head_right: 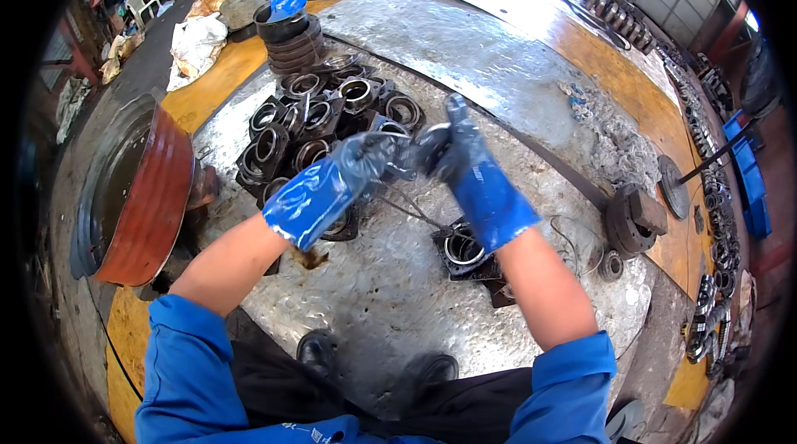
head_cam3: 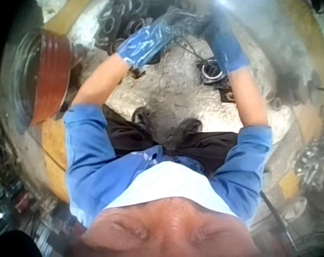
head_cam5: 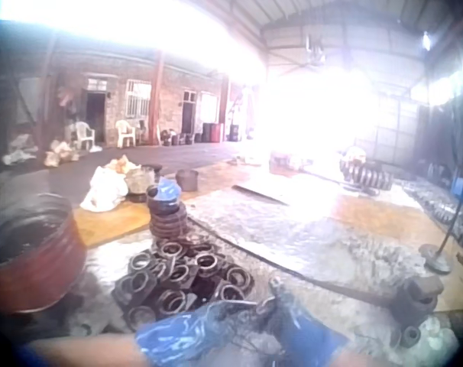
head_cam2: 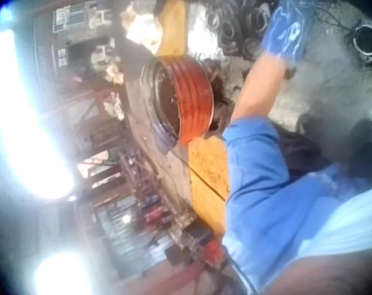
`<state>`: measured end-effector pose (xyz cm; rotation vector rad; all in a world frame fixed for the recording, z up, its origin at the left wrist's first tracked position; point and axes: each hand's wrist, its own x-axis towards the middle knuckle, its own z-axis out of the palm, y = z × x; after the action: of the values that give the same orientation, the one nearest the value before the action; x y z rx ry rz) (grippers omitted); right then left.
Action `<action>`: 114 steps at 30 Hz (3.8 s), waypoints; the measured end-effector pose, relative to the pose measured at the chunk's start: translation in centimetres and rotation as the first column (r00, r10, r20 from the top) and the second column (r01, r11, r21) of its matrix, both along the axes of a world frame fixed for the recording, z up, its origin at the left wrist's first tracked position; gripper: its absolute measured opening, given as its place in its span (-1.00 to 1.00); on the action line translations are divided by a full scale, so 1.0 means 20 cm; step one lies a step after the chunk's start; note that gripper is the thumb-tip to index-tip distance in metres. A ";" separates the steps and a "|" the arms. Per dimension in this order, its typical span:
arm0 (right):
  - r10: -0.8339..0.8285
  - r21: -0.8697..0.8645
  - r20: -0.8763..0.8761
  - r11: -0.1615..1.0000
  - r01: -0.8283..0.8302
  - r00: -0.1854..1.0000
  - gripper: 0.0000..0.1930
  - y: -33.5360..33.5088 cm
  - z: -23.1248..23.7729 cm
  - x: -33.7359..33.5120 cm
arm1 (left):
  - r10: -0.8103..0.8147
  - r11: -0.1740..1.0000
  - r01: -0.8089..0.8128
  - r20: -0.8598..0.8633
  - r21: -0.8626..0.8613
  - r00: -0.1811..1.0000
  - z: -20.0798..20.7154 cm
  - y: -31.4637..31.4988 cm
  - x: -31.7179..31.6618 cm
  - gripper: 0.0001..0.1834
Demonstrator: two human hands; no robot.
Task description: The person, wearing blue gloves, picks up and moves various oily mechanical parts from a pile on the floor into smaller organized groups, while also pulling out long wire-like components.
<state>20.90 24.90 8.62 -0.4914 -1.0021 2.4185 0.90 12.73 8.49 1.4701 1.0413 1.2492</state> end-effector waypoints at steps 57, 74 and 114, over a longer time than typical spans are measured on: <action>-0.616 0.235 0.747 -0.110 -0.966 0.252 -0.77 -0.28 -0.66 -0.27 | 0.492 0.664 0.102 0.535 -0.741 0.686 -0.92 -0.17 -0.36 -0.74; -0.545 0.653 0.663 0.087 -0.752 0.513 -0.80 -0.53 -1.43 -0.31 | 0.108 0.876 -0.312 -0.481 -0.368 0.870 -0.73 -0.36 -0.11 -0.68; -0.578 0.913 0.405 0.209 -0.351 0.708 -0.21 -0.19 -0.02 0.46 | 0.690 0.643 -0.023 -0.567 0.765 0.449 0.28 0.20 0.11 -0.76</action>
<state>30.05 21.19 8.13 -0.9286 -2.4255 0.7994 3.02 16.80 14.08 2.7108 1.7738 1.2973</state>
